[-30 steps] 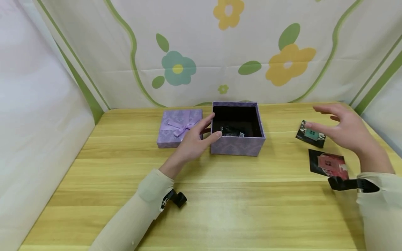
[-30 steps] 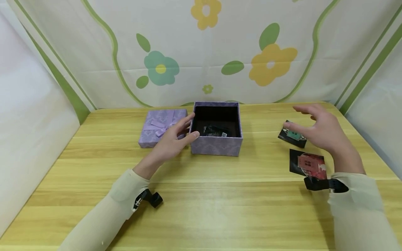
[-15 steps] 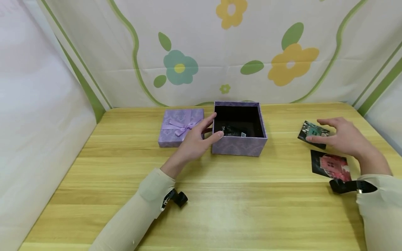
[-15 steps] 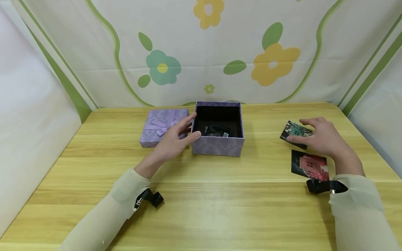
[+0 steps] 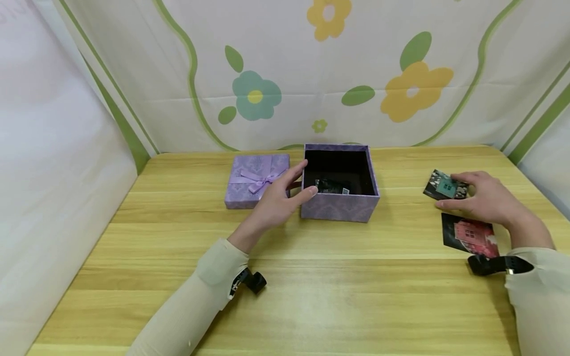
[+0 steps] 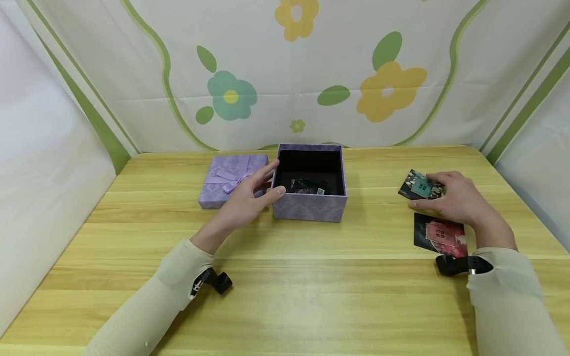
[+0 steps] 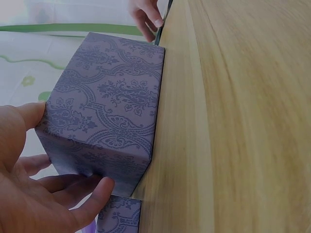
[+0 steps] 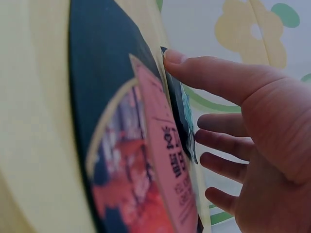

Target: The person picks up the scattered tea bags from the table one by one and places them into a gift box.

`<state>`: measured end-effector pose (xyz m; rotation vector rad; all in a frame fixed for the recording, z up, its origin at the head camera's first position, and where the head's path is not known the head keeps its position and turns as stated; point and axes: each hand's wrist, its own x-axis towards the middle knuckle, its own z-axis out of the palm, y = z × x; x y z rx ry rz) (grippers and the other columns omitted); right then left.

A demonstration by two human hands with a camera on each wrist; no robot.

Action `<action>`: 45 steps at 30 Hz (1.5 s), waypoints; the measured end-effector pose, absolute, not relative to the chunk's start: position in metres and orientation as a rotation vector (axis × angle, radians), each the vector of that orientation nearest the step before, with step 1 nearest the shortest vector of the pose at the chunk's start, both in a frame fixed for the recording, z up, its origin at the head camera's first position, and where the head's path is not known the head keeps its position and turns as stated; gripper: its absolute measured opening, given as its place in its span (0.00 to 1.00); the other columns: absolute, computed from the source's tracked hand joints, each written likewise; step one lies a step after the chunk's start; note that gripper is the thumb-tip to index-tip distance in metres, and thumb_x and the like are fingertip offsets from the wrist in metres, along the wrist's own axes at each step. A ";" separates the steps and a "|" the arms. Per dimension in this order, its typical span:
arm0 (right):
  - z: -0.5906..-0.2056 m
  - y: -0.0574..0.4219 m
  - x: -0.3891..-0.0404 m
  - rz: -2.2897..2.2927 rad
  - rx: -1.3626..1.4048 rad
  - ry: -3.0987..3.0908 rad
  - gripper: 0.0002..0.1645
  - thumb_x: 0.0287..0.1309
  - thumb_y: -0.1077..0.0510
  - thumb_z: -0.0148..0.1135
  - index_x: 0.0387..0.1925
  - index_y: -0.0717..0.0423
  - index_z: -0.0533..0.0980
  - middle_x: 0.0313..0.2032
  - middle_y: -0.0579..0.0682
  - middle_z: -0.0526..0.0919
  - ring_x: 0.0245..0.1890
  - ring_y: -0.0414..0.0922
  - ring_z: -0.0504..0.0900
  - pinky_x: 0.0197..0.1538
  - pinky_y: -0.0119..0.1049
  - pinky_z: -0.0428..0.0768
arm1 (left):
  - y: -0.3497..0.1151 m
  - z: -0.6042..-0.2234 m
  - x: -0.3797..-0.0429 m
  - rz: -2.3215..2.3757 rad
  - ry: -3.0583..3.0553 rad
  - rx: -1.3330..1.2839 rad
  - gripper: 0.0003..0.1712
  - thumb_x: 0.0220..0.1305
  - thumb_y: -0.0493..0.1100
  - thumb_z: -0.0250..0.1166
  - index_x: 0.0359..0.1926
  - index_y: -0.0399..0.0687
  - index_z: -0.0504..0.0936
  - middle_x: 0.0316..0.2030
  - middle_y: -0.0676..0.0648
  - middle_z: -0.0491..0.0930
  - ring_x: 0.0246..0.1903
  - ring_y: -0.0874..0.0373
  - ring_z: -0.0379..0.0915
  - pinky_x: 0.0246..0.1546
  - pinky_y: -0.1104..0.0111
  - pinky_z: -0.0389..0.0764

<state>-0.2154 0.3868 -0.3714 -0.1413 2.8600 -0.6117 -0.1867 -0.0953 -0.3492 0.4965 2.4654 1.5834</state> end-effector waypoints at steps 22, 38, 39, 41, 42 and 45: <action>-0.376 0.390 -0.219 -0.591 -0.167 2.866 0.65 0.65 0.33 0.71 0.81 0.71 0.52 0.72 0.86 0.50 0.66 0.79 0.57 0.59 0.78 0.65 | -0.096 -0.350 -0.187 1.567 2.470 0.500 0.43 0.77 0.58 0.63 0.85 0.66 0.55 0.83 0.51 0.58 0.79 0.47 0.64 0.79 0.45 0.64; -0.360 0.359 -0.218 -0.647 -0.217 2.967 0.62 0.65 0.33 0.71 0.82 0.67 0.55 0.73 0.82 0.52 0.70 0.78 0.56 0.62 0.75 0.62 | -0.097 -0.349 -0.186 1.577 2.458 0.500 0.43 0.77 0.57 0.63 0.85 0.66 0.55 0.84 0.49 0.58 0.79 0.46 0.63 0.79 0.44 0.64; -0.358 0.356 -0.218 -0.649 -0.220 2.974 0.62 0.64 0.34 0.71 0.82 0.66 0.56 0.73 0.82 0.52 0.70 0.79 0.56 0.63 0.75 0.62 | -0.097 -0.349 -0.186 1.576 2.458 0.502 0.43 0.77 0.57 0.63 0.85 0.65 0.55 0.84 0.49 0.58 0.79 0.46 0.63 0.79 0.44 0.63; -0.354 0.351 -0.217 -0.654 -0.224 2.990 0.61 0.64 0.33 0.71 0.82 0.65 0.56 0.74 0.81 0.52 0.70 0.79 0.56 0.63 0.75 0.61 | -0.096 -0.349 -0.186 1.573 2.457 0.502 0.43 0.77 0.57 0.63 0.85 0.66 0.55 0.83 0.50 0.58 0.79 0.47 0.63 0.79 0.45 0.64; -0.352 0.348 -0.217 -0.661 -0.229 2.999 0.61 0.64 0.34 0.71 0.82 0.64 0.57 0.74 0.81 0.53 0.70 0.79 0.56 0.63 0.75 0.61 | -0.096 -0.349 -0.186 1.573 2.456 0.502 0.43 0.77 0.58 0.63 0.85 0.66 0.55 0.83 0.50 0.58 0.79 0.47 0.63 0.79 0.45 0.64; -0.348 0.339 -0.216 -0.683 -0.253 3.030 0.59 0.64 0.35 0.72 0.82 0.62 0.58 0.73 0.79 0.54 0.70 0.78 0.57 0.63 0.74 0.61 | -0.096 -0.349 -0.186 1.573 2.462 0.502 0.42 0.77 0.58 0.63 0.85 0.69 0.55 0.83 0.52 0.58 0.79 0.47 0.63 0.80 0.45 0.64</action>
